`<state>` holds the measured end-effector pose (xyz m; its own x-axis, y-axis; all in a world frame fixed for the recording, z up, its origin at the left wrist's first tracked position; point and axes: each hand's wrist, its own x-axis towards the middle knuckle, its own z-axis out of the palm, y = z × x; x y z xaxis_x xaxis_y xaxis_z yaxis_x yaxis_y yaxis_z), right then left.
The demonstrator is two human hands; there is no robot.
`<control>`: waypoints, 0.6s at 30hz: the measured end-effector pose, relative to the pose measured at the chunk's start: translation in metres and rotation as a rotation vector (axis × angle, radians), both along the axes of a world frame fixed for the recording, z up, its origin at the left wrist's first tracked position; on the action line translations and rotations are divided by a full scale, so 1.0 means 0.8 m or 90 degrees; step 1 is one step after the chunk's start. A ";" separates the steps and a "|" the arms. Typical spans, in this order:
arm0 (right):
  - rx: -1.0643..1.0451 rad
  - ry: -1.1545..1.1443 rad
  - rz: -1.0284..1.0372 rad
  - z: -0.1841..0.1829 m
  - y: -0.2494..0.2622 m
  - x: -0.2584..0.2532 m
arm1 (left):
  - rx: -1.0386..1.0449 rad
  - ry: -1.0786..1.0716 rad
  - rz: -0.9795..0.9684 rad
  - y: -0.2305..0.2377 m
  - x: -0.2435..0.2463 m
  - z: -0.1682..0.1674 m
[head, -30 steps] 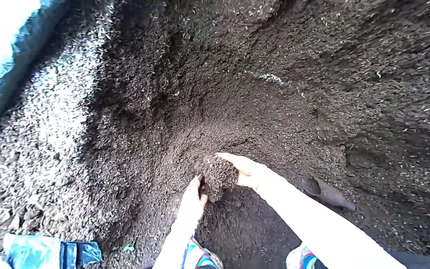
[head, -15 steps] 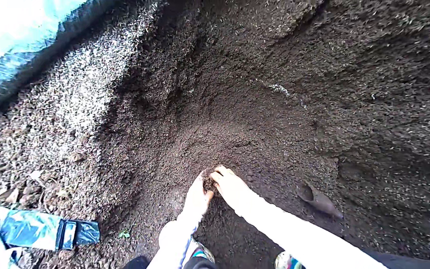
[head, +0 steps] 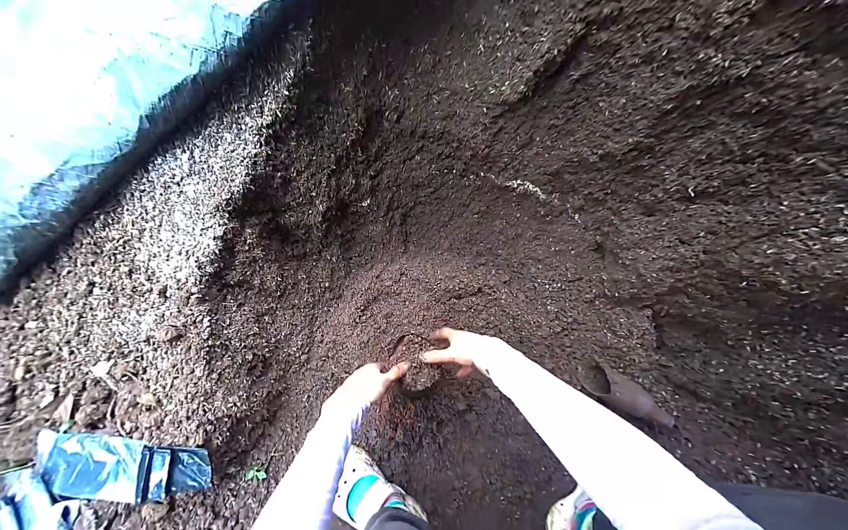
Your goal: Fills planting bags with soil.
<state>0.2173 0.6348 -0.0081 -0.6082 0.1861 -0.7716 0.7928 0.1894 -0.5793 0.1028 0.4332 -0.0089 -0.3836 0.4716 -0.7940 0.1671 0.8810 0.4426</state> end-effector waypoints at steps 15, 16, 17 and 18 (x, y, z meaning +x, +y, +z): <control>0.009 -0.071 0.105 -0.002 -0.006 -0.017 | 0.040 0.019 0.134 0.008 0.013 0.010; -0.078 -0.076 0.066 0.003 0.001 -0.012 | 0.018 -0.024 0.191 0.010 0.009 0.010; -0.125 -0.083 0.066 0.006 0.004 -0.008 | -0.015 -0.065 0.222 0.012 0.005 0.005; -0.122 -0.086 0.094 0.006 0.004 -0.007 | -0.044 -0.092 0.221 0.015 0.001 -0.002</control>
